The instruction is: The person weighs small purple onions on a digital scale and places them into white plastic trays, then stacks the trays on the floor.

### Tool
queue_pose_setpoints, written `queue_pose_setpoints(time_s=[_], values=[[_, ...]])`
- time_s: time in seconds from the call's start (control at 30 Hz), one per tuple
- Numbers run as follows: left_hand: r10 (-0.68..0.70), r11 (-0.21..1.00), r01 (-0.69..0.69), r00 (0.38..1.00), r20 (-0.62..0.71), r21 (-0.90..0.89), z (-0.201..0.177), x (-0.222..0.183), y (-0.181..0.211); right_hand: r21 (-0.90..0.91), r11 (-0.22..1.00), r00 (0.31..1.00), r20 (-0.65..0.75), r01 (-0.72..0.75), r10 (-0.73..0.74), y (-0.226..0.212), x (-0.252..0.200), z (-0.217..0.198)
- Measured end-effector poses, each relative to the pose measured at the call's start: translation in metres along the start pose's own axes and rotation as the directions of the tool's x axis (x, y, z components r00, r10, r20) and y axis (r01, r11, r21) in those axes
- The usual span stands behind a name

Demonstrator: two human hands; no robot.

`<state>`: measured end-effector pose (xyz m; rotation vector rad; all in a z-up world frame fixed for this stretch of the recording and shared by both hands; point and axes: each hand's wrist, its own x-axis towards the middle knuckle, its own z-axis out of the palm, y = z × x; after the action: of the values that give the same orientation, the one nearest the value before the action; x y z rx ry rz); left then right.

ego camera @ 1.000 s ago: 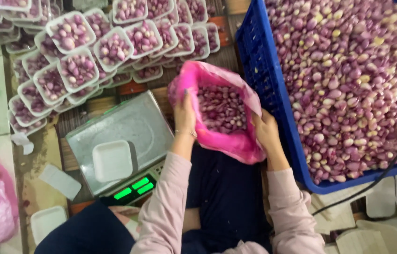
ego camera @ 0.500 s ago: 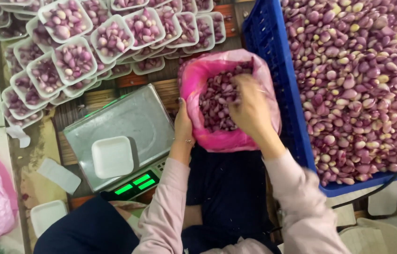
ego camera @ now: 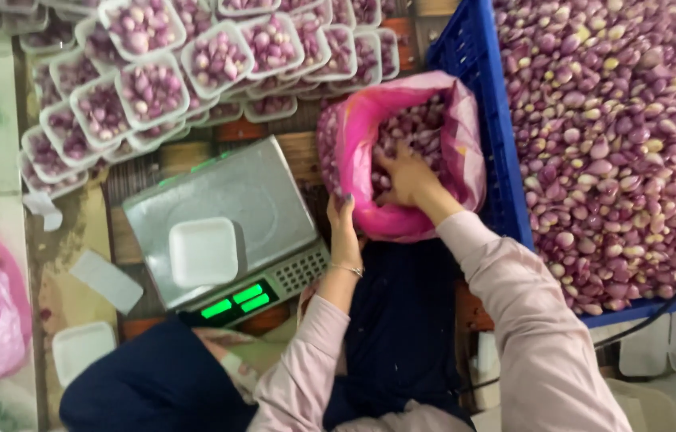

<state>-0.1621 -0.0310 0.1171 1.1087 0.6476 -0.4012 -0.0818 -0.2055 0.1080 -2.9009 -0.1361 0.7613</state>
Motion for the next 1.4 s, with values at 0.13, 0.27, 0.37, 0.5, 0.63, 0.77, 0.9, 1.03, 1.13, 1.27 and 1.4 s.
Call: queue_pose_setpoints(time_s=[0.13, 0.27, 0.37, 0.5, 0.63, 0.77, 0.9, 1.03, 1.13, 1.27, 1.4], values=[[0.047, 0.996, -0.057, 0.987, 0.156, 0.066, -0.03, -0.042, 0.041, 0.124, 0.992, 0.999, 0.03, -0.035, 0.032, -0.006, -0.013, -0.022], [0.305, 0.897, -0.351, 0.932, 0.197, 0.268, -0.114, -0.033, 0.04, 0.15, 0.988, 0.999, 0.008, -0.045, 0.044, 0.003, -0.008, -0.004], [0.477, 0.798, -0.476, 0.874, 0.095, 0.371, -0.191, -0.035, 0.06, 0.143, 0.989, 0.999, -0.001, -0.042, 0.042, 0.009, -0.001, 0.005], [0.548, 0.66, -0.433, 0.836, 0.002, 0.614, -0.274, -0.051, 0.114, 0.208, 0.977, 0.996, -0.089, 0.042, -0.024, 0.034, 0.019, 0.03], [0.607, 0.234, -0.314, 0.786, 0.114, 0.92, -0.331, -0.049, 0.134, 0.405, 0.89, 0.959, -0.265, 0.208, -0.103, 0.048, 0.023, 0.04], [0.546, -0.09, -0.367, 0.76, 0.354, 0.926, -0.342, -0.02, 0.125, 0.624, 0.767, 0.946, -0.317, 0.149, 0.074, 0.063, 0.017, 0.043], [0.416, -0.248, -0.355, 0.801, 0.43, 0.901, -0.318, -0.004, 0.139, 0.905, 0.421, 0.918, -0.213, 0.056, 0.335, 0.039, -0.022, -0.016], [0.21, -0.29, -0.383, 0.869, 0.448, 0.877, -0.298, 0.029, 0.14, 0.976, 0.146, 0.854, -0.212, 0.161, 0.475, -0.013, -0.063, -0.079], [0.28, -0.24, -0.419, 0.834, 0.476, 0.876, -0.278, 0.042, 0.131, 0.969, -0.009, 0.862, -0.217, 0.248, 0.458, -0.073, -0.079, -0.114], [0.406, -0.256, -0.407, 0.778, 0.479, 0.877, -0.245, 0.05, 0.111, 0.95, -0.234, 0.974, -0.179, 0.208, 0.14, -0.106, -0.049, -0.092], [0.472, -0.176, -0.425, 0.755, 0.455, 0.888, -0.226, 0.037, 0.113, 0.985, -0.17, 0.993, 0.049, -0.03, 0.109, -0.238, -0.02, -0.064]])
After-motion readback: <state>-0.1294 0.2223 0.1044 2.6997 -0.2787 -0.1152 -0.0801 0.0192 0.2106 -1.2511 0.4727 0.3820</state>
